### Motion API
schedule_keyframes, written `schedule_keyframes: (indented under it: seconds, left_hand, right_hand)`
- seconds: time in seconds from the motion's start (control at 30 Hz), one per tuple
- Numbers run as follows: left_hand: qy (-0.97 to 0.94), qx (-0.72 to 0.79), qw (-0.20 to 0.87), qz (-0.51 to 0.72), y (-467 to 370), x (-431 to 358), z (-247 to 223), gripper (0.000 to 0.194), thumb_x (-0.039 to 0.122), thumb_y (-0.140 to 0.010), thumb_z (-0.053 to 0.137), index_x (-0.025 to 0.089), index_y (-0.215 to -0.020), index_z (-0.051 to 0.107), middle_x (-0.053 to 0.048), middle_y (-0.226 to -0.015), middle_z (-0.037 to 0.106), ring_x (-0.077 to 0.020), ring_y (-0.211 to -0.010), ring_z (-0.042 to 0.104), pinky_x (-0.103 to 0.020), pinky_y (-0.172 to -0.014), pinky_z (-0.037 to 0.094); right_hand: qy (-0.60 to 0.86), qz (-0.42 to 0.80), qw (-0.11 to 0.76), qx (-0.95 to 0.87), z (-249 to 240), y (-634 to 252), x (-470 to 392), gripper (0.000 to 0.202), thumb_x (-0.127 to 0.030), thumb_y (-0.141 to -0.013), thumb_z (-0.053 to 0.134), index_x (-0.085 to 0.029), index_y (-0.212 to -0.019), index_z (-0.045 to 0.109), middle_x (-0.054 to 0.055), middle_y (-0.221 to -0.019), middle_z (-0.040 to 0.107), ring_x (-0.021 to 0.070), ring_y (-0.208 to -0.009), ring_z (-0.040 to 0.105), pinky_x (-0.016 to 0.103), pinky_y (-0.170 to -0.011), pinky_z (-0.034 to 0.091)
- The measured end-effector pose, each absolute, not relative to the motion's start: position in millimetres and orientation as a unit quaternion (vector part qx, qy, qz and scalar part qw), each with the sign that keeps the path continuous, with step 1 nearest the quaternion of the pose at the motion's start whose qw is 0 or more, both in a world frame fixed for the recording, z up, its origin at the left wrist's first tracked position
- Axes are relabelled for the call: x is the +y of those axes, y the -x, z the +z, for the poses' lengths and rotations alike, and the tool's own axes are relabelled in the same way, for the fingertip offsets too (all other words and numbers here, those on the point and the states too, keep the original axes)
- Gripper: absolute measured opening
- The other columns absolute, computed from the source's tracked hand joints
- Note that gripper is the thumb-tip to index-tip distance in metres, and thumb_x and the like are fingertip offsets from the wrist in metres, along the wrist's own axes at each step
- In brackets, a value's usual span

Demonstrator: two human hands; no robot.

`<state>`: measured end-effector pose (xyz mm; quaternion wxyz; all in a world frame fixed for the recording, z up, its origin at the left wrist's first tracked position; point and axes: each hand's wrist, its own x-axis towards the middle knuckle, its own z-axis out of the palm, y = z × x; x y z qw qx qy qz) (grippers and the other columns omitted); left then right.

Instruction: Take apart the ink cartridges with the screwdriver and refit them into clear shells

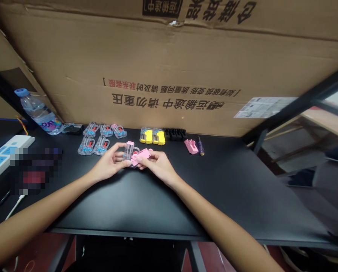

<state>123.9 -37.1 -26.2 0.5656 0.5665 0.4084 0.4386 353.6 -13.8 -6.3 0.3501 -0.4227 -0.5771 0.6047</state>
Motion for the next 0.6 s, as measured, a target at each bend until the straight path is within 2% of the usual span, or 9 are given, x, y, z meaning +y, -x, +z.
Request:
schedule_keyframes:
  seconds: [0.17, 0.3, 0.43, 0.5, 0.6]
  left_hand:
    - [-0.570, 0.416, 0.564, 0.429, -124.5, -39.9, -18.3, 0.060, 0.031, -0.085, 0.087, 0.023, -0.134, 0.054, -0.009, -0.112, 0.081, -0.0203, -0.090, 0.081, -0.033, -0.082, 0.064]
    - [-0.570, 0.419, 0.566, 0.424, -126.3, -42.4, -14.0, 0.062, 0.034, -0.083, 0.089, 0.022, -0.134, 0.056, -0.006, -0.106, 0.079, -0.0176, -0.084, 0.079, -0.029, -0.076, 0.062]
    - [-0.572, 0.418, 0.539, 0.455, -126.3, -41.5, -11.2, 0.051, 0.039, -0.086, 0.085, 0.022, -0.128, 0.061, -0.004, -0.110, 0.072, -0.0127, -0.079, 0.072, -0.025, -0.071, 0.061]
    - [-0.576, 0.422, 0.520, 0.469, -124.8, -39.8, -10.6, 0.043, 0.043, -0.091, 0.080, 0.021, -0.124, 0.065, -0.004, -0.105, 0.070, -0.0137, -0.083, 0.071, -0.024, -0.069, 0.060]
    - [-0.587, 0.430, 0.503, 0.466, -122.9, -38.3, -11.1, 0.040, 0.048, -0.094, 0.076, 0.020, -0.121, 0.069, -0.004, -0.099, 0.071, -0.0162, -0.086, 0.070, -0.024, -0.068, 0.059]
  right_hand:
    - [0.405, 0.611, 0.349, -0.584, -4.4, -353.7, -13.2, 0.044, -0.055, -0.080, 0.090, -0.017, -0.099, 0.082, 0.006, -0.083, 0.080, 0.0186, -0.072, 0.074, 0.037, -0.078, 0.065]
    - [0.405, 0.609, 0.374, -0.571, -3.3, -354.7, -11.7, 0.048, -0.050, -0.080, 0.091, -0.017, -0.113, 0.078, 0.006, -0.087, 0.080, 0.0159, -0.068, 0.072, 0.032, -0.070, 0.063]
    - [0.434, 0.582, 0.376, -0.576, -0.9, -358.3, -7.7, 0.053, -0.051, -0.082, 0.088, -0.016, -0.121, 0.075, 0.006, -0.081, 0.079, 0.0146, -0.061, 0.069, 0.022, -0.048, 0.047]
    - [0.436, 0.571, 0.366, -0.591, 1.5, -359.2, -7.1, 0.054, -0.052, -0.084, 0.085, -0.015, -0.122, 0.075, 0.006, -0.079, 0.078, 0.0150, -0.060, 0.068, 0.022, -0.044, 0.042]
    - [0.410, 0.570, 0.361, -0.614, 3.9, -357.0, -9.7, 0.057, -0.053, -0.083, 0.086, -0.015, -0.124, 0.077, 0.005, -0.079, 0.076, 0.0153, -0.059, 0.066, 0.026, -0.051, 0.050]
